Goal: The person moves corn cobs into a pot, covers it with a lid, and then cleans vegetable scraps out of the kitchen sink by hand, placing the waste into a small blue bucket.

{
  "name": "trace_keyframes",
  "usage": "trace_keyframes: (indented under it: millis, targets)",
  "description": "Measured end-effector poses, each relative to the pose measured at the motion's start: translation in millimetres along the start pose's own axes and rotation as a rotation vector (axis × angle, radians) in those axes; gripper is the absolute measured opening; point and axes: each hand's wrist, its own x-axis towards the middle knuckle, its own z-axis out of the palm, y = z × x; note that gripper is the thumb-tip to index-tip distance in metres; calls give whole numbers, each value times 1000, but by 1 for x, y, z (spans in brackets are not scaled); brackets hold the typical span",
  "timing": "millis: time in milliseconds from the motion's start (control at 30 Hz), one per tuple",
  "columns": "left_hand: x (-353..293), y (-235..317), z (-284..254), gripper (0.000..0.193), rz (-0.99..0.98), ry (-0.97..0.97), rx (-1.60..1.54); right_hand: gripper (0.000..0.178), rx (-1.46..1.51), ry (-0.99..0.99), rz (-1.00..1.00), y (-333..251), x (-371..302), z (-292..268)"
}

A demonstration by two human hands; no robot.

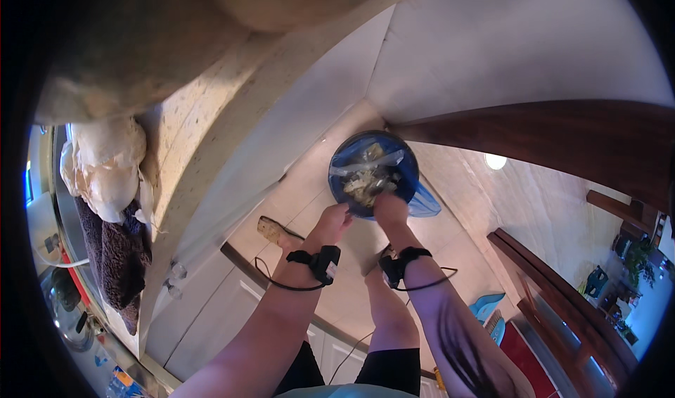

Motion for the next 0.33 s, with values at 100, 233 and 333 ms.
trace_keyframes:
  millis: [100, 233, 333]
  targets:
    - [1, -1, 7, 17, -18, 24, 29, 30, -119, -55, -108, 18, 6, 18]
    - [-4, 0, 0, 15, -46, 44, -6, 35, 105, 24, 22, -16, -10, -24]
    - [-1, -2, 7, 15, -58, 60, 82, 39, -155, -168, -227, 8, 6, 36]
